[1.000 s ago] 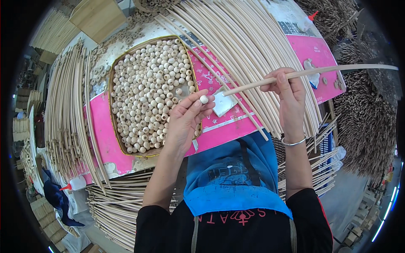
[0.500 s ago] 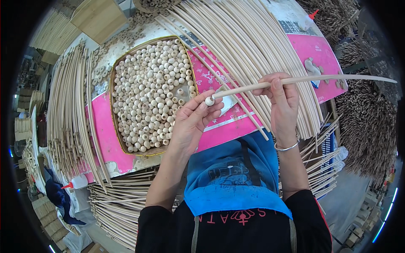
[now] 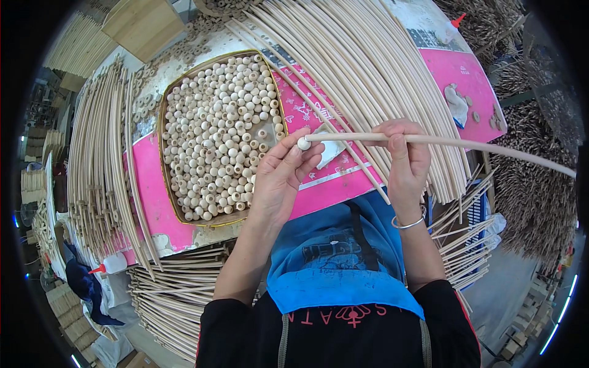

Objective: Assembling wooden dowels by dipping the ends in glue and attaching wooden beads.

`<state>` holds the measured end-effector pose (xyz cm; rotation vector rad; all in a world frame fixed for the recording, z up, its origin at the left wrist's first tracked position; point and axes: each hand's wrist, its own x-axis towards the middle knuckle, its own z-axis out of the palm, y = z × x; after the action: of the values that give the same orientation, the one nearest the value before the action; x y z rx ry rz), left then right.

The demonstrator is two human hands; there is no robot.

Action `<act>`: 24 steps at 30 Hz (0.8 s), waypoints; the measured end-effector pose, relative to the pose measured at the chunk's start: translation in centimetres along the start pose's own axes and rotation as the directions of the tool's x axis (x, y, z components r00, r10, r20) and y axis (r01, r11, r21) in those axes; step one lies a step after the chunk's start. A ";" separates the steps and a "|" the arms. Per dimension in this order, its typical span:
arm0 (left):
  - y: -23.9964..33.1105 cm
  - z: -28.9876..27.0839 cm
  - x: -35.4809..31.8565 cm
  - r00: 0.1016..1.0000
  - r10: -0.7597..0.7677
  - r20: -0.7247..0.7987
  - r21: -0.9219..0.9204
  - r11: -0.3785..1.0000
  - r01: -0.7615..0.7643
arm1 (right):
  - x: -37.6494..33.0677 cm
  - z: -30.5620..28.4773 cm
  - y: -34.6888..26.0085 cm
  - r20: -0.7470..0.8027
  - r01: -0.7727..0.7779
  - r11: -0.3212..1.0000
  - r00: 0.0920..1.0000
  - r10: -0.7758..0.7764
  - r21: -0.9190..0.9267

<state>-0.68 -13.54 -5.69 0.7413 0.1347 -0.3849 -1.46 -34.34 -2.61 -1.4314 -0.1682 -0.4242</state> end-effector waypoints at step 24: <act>-0.2 3.5 2.0 0.986 0.165 -0.028 0.147 0.976 -0.159 | -2.0 0.9 1.1 -0.153 -0.003 0.997 0.988 0.015 0.079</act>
<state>1.02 -16.58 -3.74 0.8966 0.0836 -0.2256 -2.75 -33.02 -4.27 -1.3165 -0.0533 -0.5126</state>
